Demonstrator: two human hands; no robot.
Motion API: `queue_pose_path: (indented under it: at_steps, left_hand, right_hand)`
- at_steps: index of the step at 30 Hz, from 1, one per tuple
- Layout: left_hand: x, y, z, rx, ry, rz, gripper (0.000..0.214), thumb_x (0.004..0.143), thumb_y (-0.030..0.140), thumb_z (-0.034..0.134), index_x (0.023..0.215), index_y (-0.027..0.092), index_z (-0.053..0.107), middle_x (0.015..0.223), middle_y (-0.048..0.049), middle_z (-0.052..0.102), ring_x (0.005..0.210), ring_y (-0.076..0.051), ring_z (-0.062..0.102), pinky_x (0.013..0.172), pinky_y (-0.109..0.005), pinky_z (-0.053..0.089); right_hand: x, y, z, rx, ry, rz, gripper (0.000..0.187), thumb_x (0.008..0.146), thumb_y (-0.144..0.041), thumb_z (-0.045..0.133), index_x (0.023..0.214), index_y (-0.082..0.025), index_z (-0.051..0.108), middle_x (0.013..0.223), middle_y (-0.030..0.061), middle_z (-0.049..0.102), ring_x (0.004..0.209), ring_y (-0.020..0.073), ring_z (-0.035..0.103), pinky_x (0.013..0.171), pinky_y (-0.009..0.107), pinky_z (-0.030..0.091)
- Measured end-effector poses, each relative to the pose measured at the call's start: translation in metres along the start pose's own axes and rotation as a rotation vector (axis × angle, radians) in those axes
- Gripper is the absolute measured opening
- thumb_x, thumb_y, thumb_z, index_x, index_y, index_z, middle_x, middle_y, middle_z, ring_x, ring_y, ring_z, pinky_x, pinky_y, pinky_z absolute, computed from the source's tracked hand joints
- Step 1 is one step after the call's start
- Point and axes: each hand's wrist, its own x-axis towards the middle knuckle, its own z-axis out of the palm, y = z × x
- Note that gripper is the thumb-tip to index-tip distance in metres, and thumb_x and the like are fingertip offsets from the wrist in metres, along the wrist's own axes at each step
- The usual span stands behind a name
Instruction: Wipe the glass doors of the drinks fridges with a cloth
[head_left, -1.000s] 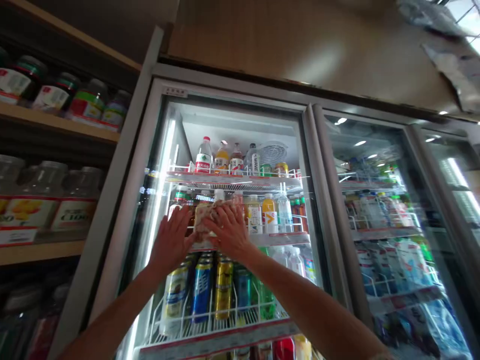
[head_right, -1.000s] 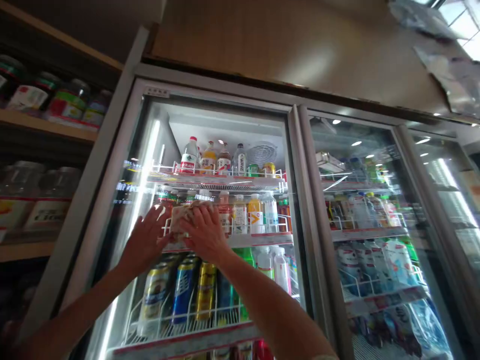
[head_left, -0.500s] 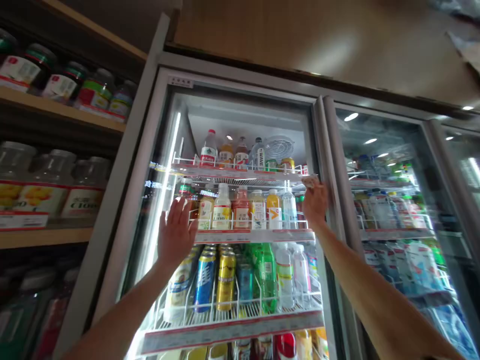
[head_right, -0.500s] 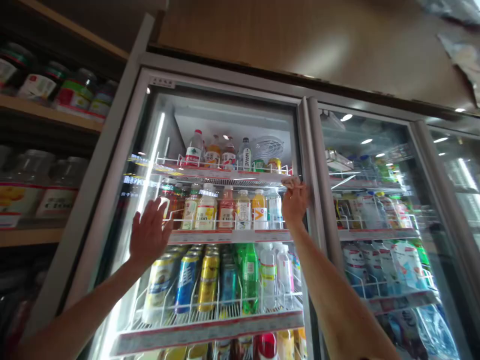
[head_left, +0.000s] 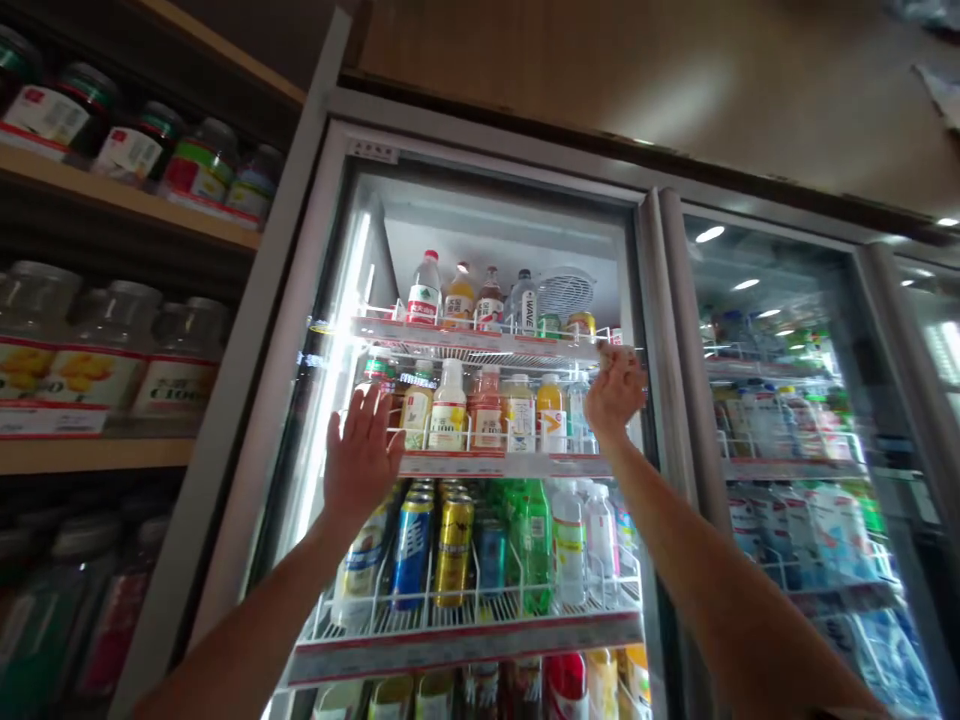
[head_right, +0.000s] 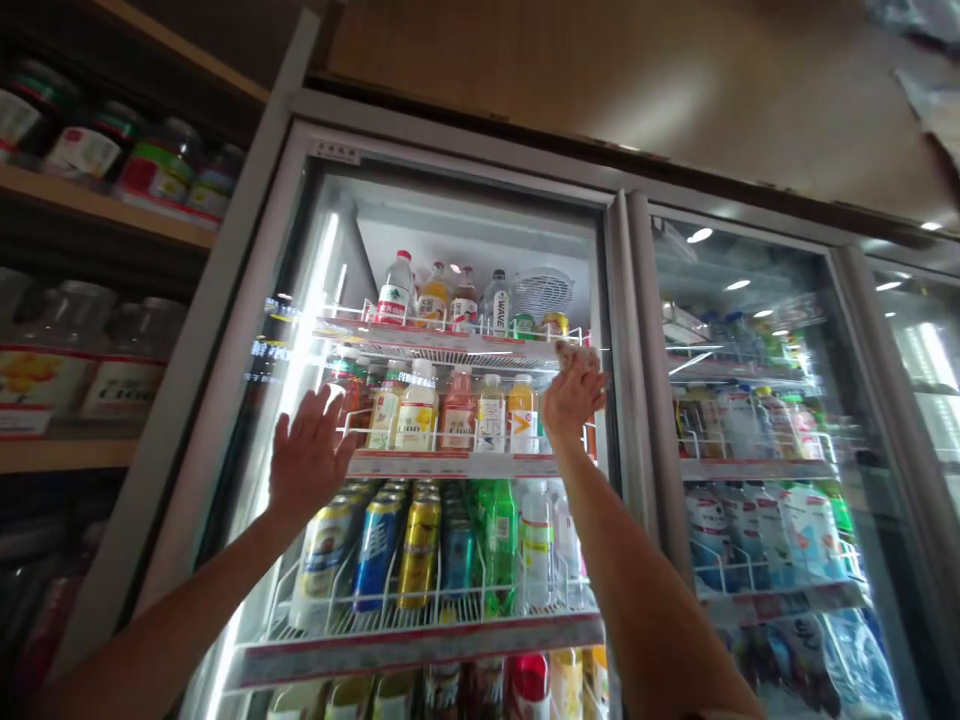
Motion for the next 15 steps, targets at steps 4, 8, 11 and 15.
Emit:
queue_pose_path:
  at_steps: [4,8,11,15]
  left_hand:
    - [0.000,-0.001,0.001,-0.038,0.003,0.003,0.058,0.092,0.037,0.037,0.145,0.024,0.019,0.148,-0.0071,0.031,0.139,-0.022,0.022,0.113,-0.045,0.014]
    - [-0.001,-0.001,-0.001,-0.023,0.012,0.009,0.057,0.091,0.037,0.037,0.145,0.022,0.022,0.147,-0.0087,0.032,0.139,-0.022,0.022,0.113,-0.045,0.014]
    - [-0.002,0.001,-0.002,-0.006,-0.013,0.006,0.056,0.091,0.035,0.037,0.143,0.018,0.027,0.147,-0.0106,0.033,0.139,-0.024,0.023,0.113,-0.045,0.015]
    - [-0.001,0.002,-0.003,-0.011,-0.047,-0.019,0.054,0.091,0.035,0.036,0.141,0.016,0.031,0.147,-0.0112,0.034,0.138,-0.025,0.024,0.113,-0.046,0.015]
  right_hand:
    - [-0.061,-0.028,0.009,0.036,-0.146,-0.609,0.044,0.090,-0.026,0.039,0.132,-0.029,0.047,0.151,0.0073,0.025,0.138,0.0336,0.020,0.104,0.055,0.028]
    - [-0.063,0.006,0.006,0.043,-0.112,-0.752,0.039,0.091,-0.024,0.036,0.126,-0.030,0.052,0.143,0.0046,0.041,0.136,0.0278,0.026,0.106,0.054,0.025]
    - [-0.028,0.036,0.004,0.022,0.066,-0.307,0.042,0.092,-0.029,0.031,0.126,-0.016,0.053,0.137,0.0159,0.045,0.130,0.0341,0.034,0.100,0.058,0.029]
    - [-0.039,0.020,0.011,0.009,0.053,-0.288,0.051,0.090,-0.033,0.035,0.135,-0.012,0.041,0.146,0.0190,0.031,0.134,0.0370,0.027,0.102,0.058,0.027]
